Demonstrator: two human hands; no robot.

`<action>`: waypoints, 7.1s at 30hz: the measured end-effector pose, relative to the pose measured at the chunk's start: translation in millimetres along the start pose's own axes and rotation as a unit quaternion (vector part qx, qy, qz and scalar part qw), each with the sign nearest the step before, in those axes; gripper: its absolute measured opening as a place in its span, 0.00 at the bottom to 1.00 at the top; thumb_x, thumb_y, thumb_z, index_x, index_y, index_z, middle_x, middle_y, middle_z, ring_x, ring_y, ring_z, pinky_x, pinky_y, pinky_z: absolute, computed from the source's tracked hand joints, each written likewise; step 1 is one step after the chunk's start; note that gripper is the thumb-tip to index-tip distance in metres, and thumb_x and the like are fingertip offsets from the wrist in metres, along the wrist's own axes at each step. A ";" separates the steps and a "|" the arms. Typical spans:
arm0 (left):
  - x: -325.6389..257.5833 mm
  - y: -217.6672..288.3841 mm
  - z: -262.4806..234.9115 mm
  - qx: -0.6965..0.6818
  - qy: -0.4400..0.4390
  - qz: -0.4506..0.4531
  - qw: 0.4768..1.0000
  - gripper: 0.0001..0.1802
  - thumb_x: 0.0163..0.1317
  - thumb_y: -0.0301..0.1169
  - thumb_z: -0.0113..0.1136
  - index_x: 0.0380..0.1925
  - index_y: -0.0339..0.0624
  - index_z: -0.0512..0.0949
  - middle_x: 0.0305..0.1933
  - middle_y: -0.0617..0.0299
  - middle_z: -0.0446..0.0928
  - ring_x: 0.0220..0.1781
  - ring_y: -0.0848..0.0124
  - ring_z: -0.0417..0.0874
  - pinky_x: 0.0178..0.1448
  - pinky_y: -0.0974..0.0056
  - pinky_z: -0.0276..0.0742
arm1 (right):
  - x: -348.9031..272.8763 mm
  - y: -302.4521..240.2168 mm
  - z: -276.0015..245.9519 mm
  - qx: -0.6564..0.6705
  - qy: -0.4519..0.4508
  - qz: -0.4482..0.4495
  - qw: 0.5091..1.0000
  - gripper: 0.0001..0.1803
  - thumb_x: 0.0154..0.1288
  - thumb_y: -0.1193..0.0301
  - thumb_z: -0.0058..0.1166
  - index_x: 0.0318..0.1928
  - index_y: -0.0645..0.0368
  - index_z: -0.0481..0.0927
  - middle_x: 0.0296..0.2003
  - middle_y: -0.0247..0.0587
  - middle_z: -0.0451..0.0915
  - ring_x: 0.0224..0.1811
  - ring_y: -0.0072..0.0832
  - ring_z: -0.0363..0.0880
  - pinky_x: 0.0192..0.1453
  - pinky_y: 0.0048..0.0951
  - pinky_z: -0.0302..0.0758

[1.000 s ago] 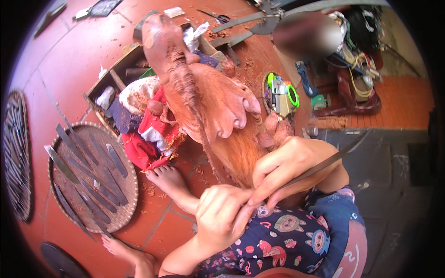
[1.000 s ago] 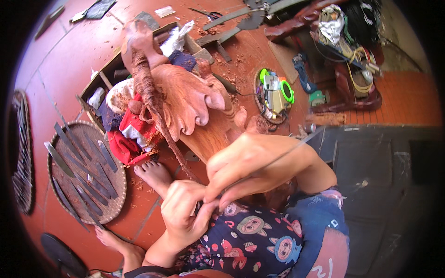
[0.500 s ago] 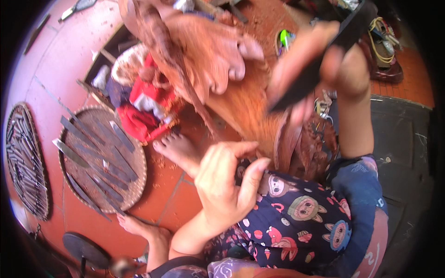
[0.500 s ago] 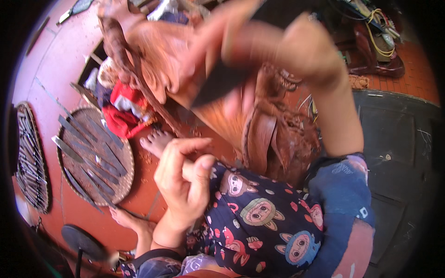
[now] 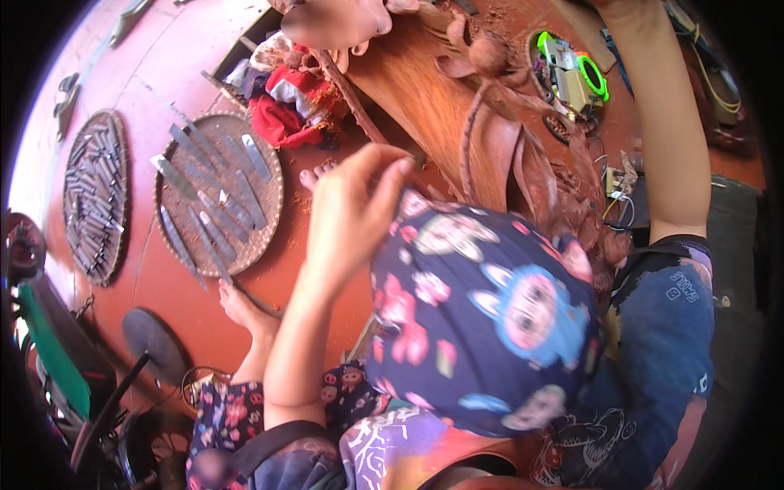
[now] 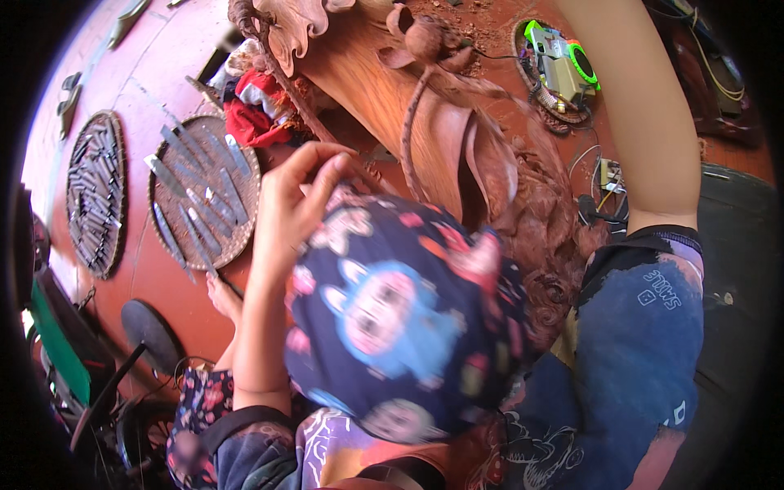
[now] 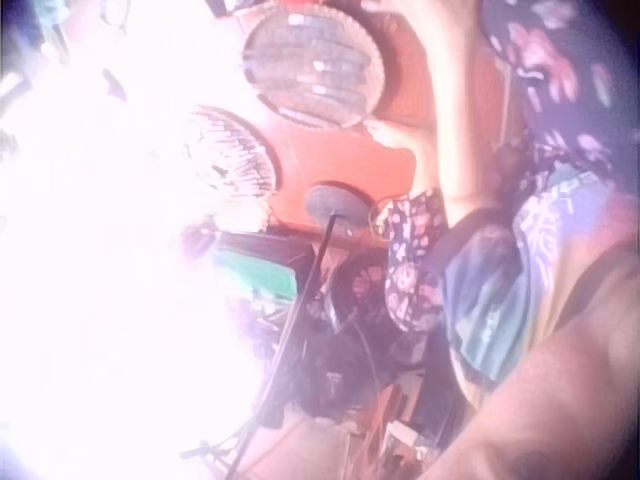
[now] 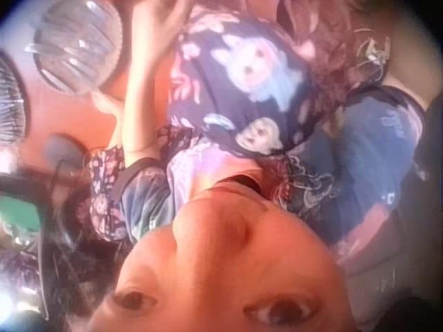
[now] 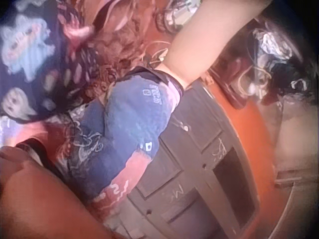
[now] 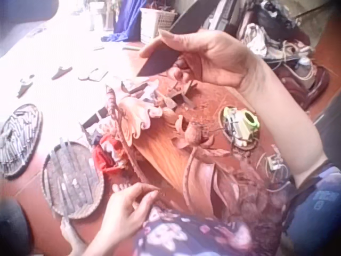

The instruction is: The person carves a wooden sculpture using a small knife, focusing on refining the details of the face and hair. They hold the sculpture with one hand and use the knife with the other to shape the wood.

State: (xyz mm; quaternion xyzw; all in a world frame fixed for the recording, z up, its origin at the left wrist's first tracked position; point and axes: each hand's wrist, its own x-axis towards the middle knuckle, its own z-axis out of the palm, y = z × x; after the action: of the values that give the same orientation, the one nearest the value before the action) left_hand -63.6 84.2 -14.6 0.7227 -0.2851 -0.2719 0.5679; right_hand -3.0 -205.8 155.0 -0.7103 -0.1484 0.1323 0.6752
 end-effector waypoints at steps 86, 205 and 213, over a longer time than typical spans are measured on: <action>-44.9 -143.0 -206.9 -0.219 0.526 -0.077 0.818 0.25 0.80 0.44 0.45 0.62 0.32 0.71 0.41 0.55 0.81 0.41 0.72 0.76 0.50 0.66 0.70 | -34.7 56.6 126.9 -0.520 0.074 0.195 0.829 0.41 0.65 0.71 0.52 0.76 0.66 0.54 0.76 0.60 0.53 0.81 0.55 0.45 0.80 0.54 0.47; 86.6 38.5 27.7 -0.366 0.118 0.277 0.881 0.48 0.62 0.27 0.64 0.77 0.32 0.47 0.80 0.30 0.40 0.79 0.27 0.39 0.80 0.38 0.41 | 42.1 65.6 46.8 -0.424 0.123 0.137 0.887 0.06 0.60 0.77 0.67 0.37 0.63 0.84 0.27 0.31 0.82 0.30 0.16 0.77 0.35 0.22 0.75; 89.8 34.2 25.3 -0.337 0.115 0.260 0.898 0.47 0.64 0.29 0.62 0.77 0.34 0.46 0.80 0.30 0.40 0.79 0.27 0.40 0.80 0.40 0.44 | 47.0 63.9 47.7 -0.410 0.144 0.136 0.890 0.05 0.61 0.81 0.63 0.38 0.64 0.83 0.30 0.31 0.82 0.33 0.15 0.78 0.36 0.22 0.76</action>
State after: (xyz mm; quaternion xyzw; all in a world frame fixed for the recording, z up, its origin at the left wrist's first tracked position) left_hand -23.3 -3.9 7.3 0.4144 -0.2872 -0.1093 0.8567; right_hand 23.8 -146.5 89.3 -0.9485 0.0071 0.0464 0.3132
